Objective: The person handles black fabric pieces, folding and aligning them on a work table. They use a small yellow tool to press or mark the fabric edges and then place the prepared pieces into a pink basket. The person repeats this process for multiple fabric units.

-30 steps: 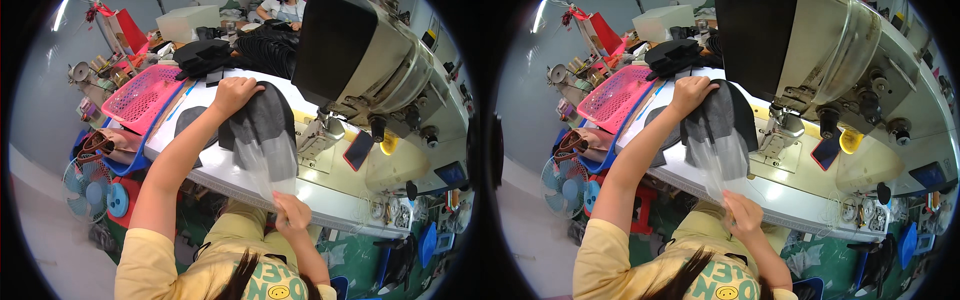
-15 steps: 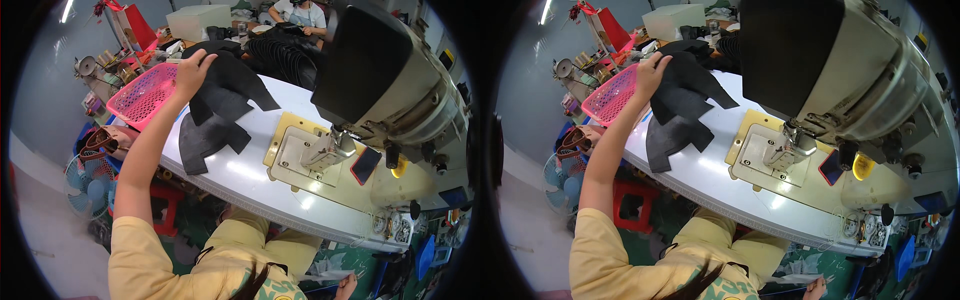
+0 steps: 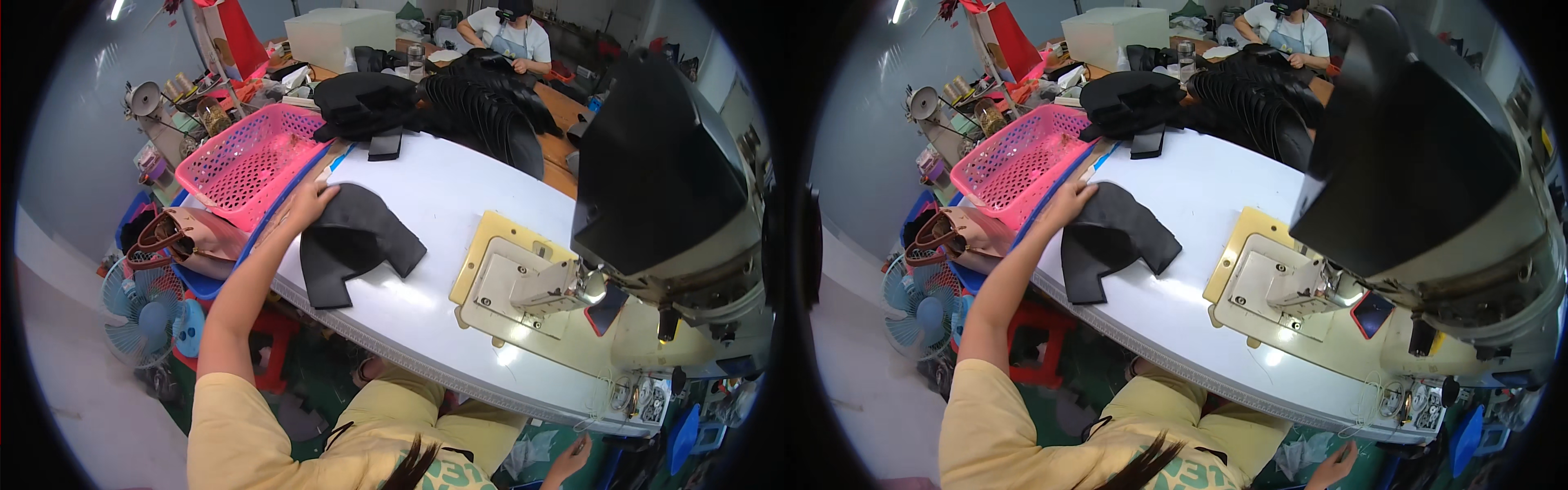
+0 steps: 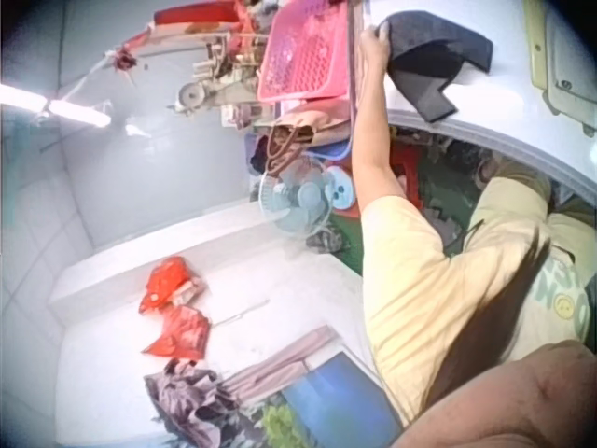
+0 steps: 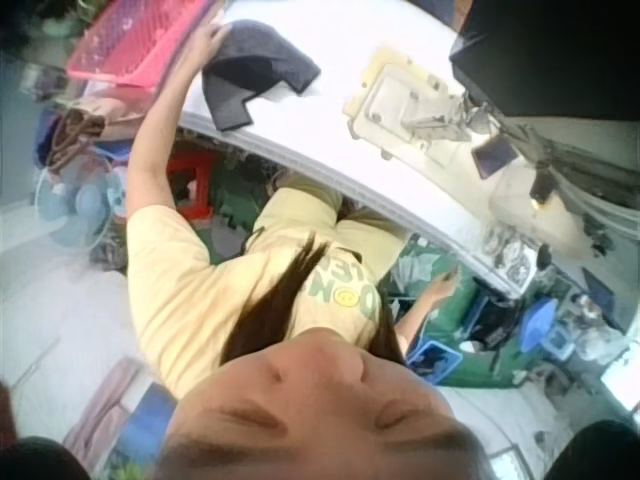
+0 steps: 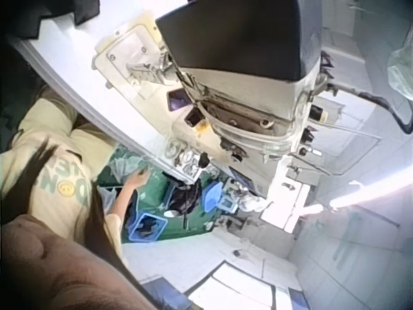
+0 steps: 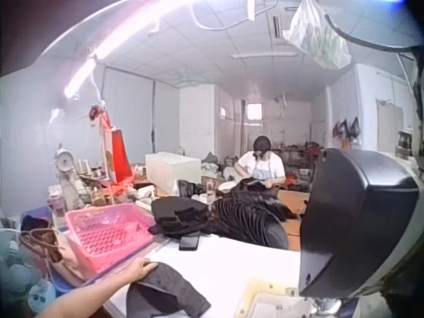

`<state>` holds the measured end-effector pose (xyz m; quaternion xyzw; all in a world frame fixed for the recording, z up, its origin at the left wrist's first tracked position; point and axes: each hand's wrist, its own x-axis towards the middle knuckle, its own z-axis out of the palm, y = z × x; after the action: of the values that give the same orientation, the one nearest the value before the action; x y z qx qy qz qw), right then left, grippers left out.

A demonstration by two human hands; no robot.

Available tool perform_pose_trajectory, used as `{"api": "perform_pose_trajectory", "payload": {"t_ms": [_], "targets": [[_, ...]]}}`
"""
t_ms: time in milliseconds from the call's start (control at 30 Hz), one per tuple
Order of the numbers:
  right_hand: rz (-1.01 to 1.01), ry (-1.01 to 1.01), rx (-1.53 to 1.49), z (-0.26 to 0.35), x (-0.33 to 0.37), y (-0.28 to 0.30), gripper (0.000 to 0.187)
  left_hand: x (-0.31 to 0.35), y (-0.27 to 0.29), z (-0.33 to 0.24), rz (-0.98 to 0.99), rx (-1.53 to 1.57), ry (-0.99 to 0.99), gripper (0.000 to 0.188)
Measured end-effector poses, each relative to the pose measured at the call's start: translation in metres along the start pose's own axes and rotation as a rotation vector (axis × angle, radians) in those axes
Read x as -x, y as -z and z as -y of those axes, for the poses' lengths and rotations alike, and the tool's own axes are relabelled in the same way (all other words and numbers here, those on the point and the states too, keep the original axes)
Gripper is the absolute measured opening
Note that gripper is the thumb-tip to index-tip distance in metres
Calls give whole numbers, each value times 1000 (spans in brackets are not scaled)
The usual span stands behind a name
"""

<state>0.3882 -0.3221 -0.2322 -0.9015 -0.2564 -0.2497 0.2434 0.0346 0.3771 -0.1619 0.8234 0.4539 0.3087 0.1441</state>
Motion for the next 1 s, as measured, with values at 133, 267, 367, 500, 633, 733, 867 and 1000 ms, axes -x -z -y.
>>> {"api": "perform_pose_trajectory", "payload": {"t_ms": [133,267,367,500,633,733,867,1000], "targets": [[127,-93,-368,88,-38,4,18,7,3,-24,-219,-105,-206,34],[121,332,-536,229,-84,-15,19,11,39,-57,78,228,-222,30],[455,358,-524,319,-105,-28,25,39,66,-86,196,128,-476,32],[560,618,-357,390,-117,-70,35,80,56,-85,192,-79,-506,41],[467,647,-774,463,-91,-63,40,103,34,-87,183,3,-381,42],[384,634,-759,491,-71,-90,31,104,19,-96,198,-83,-357,51],[430,548,-636,489,-96,-127,19,105,24,-107,243,-122,-403,81],[648,327,-783,494,-123,-132,27,113,38,-117,285,-204,-522,101]]}}
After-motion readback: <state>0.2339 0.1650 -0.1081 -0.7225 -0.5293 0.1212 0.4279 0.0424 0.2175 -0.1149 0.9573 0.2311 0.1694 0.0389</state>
